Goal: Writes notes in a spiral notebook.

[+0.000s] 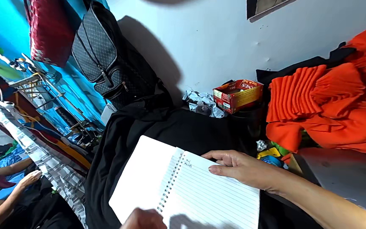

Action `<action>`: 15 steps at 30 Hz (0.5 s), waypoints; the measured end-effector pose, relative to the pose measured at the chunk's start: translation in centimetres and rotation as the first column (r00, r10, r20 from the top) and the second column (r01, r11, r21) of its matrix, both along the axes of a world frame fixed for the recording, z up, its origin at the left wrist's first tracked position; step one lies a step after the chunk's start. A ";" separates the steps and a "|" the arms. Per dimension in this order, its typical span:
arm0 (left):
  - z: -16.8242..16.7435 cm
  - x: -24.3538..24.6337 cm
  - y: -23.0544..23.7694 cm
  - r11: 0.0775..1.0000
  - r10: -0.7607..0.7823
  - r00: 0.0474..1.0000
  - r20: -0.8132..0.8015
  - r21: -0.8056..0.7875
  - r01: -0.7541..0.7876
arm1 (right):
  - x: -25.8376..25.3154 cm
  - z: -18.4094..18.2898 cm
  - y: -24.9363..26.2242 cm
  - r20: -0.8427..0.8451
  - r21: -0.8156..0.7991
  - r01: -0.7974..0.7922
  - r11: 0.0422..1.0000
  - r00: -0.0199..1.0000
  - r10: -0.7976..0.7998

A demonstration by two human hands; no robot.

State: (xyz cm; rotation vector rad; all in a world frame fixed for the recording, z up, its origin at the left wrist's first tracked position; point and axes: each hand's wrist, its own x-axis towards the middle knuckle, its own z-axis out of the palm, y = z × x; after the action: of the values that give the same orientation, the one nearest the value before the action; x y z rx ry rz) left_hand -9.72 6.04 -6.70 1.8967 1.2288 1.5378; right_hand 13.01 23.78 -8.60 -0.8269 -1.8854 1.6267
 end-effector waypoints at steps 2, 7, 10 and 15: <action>0.2 0.0 2.7 0.999 0.027 0.999 0.036 0.040 -0.028 | -0.1 0.1 -0.1 0.001 -0.006 0.024 1.000 1.000 -0.024; -2.9 -0.4 7.8 0.964 0.208 0.912 -0.353 0.231 -0.130 | -0.3 -0.2 0.0 -0.019 -0.003 0.052 0.999 0.998 -0.052; -4.2 0.0 8.1 0.942 0.285 0.849 -0.444 0.292 -0.163 | -0.2 -0.2 0.0 -0.008 -0.015 0.052 0.999 0.999 -0.052; -4.2 0.4 7.8 0.932 0.308 0.829 -0.467 0.323 -0.163 | -0.1 -0.2 -0.1 -0.025 -0.016 0.020 1.000 0.999 -0.020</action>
State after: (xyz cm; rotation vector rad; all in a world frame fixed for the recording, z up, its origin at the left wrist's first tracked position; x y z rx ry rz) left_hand -9.32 13.83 -10.91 2.5333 1.5956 1.4192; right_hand 12.95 23.66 -8.80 -0.8250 -1.8438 1.6343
